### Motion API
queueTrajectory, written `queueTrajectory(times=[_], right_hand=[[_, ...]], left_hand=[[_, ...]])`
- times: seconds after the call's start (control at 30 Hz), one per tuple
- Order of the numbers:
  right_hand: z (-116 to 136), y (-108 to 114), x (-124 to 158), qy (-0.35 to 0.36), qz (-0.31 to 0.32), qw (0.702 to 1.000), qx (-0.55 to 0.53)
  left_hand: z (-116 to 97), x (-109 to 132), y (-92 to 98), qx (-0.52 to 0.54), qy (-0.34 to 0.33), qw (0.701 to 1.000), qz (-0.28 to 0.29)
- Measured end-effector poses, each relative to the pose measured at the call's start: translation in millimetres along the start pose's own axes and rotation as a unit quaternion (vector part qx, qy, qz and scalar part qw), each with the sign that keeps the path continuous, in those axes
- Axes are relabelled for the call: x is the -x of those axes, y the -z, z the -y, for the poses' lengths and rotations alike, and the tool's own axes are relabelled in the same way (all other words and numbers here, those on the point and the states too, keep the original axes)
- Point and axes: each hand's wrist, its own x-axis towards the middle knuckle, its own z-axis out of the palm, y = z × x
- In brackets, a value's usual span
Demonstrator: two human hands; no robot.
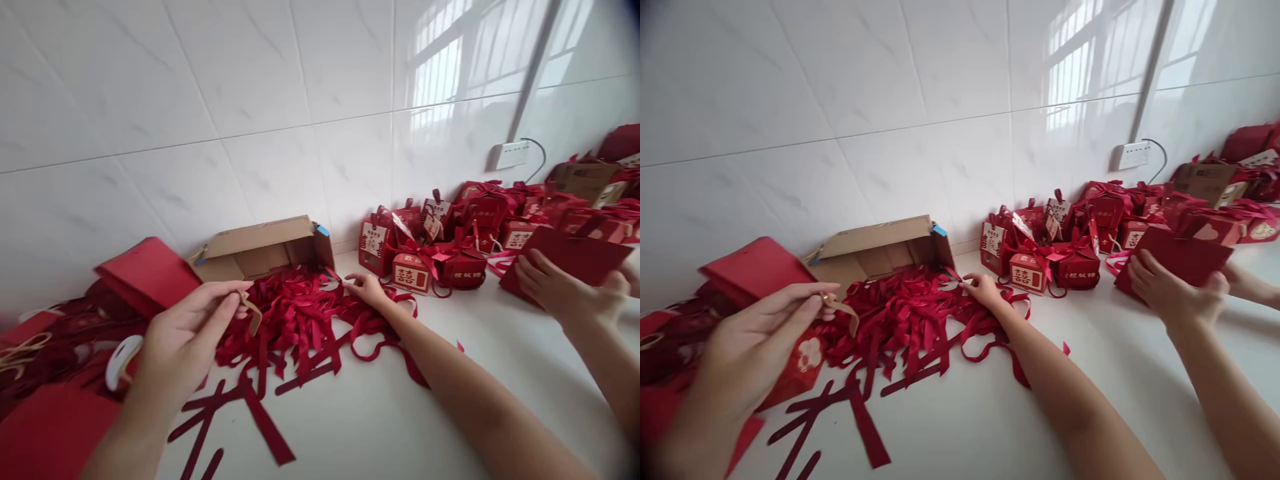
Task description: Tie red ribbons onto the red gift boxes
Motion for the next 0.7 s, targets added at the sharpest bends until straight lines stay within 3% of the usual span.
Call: queueTrajectory(times=[0.07, 0.17, 0.23, 0.3, 0.33, 0.4, 0.5, 0.7], right_hand=[[18, -5, 4, 0.020, 0.005, 0.998, 0.057], [61, -26, 21, 0.070, 0.036, 0.992, 0.103], [99, -49, 47, 0.115, 0.077, 0.985, 0.103], [139, -74, 82, 0.167, 0.160, 0.969, 0.080], [156, -85, 100, 0.219, 0.226, 0.947, 0.054], [184, -105, 132, 0.293, 0.286, 0.912, 0.002], [203, -126, 162, 0.350, 0.308, 0.883, -0.046], [200, -141, 176, 0.379, 0.276, 0.880, -0.074]], left_hand=[[-2, 23, 35.4, 0.032, 0.035, 0.998, -0.030], [9, 57, 64.7, 0.089, 0.047, 0.994, -0.049], [22, 79, 71.9, 0.105, 0.049, 0.993, -0.025], [36, 98, 73.0, 0.127, 0.061, 0.990, 0.023], [42, 107, 72.2, 0.140, 0.075, 0.986, 0.044], [52, 122, 69.3, 0.178, 0.103, 0.976, 0.069], [59, 138, 65.2, 0.259, 0.127, 0.955, 0.067], [57, 158, 60.6, 0.370, 0.164, 0.914, 0.001]])
